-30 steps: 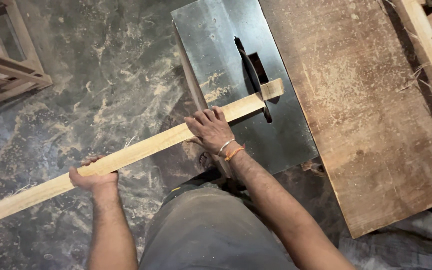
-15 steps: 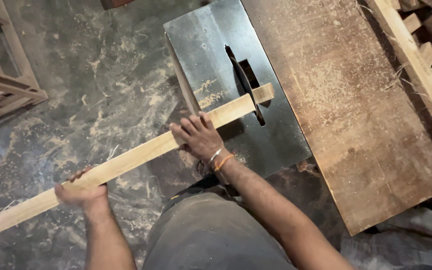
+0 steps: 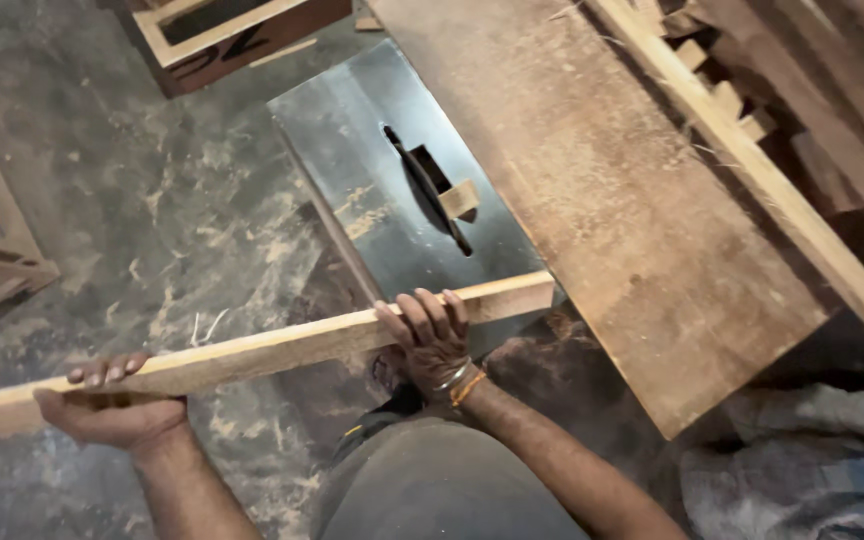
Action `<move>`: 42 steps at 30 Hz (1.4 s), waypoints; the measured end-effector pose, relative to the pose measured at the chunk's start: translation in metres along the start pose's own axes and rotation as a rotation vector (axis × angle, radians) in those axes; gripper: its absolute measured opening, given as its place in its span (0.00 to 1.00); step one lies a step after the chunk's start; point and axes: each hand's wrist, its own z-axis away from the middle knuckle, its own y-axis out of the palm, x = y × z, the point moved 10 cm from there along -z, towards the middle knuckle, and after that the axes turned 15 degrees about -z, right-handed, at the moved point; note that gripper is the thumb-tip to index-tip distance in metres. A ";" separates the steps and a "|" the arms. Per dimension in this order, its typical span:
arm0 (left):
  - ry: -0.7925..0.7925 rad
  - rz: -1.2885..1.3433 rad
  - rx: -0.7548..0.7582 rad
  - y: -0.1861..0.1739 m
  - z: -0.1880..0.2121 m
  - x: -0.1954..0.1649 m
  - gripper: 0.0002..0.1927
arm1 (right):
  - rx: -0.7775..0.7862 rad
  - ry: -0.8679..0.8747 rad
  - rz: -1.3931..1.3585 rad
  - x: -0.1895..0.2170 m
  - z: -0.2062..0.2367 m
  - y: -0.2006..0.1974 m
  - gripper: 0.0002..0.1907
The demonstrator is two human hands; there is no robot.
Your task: The person picks up long wooden strips from a pile on the workbench, positions each strip across the table saw blade to cut it, and stacks the cut pieces back on the bench. They handle the strips one at a time and gather finished pieces into a bundle.
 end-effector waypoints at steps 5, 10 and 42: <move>-0.116 0.013 0.208 0.131 0.029 0.053 0.22 | -0.144 0.059 0.107 -0.054 0.074 -0.068 0.29; -0.245 -0.023 0.230 0.261 0.122 0.134 0.20 | -0.086 0.231 0.210 -0.140 0.218 -0.161 0.29; -0.665 -0.212 0.197 0.585 0.333 0.745 0.25 | 0.006 0.934 0.527 -0.458 0.358 -0.426 0.31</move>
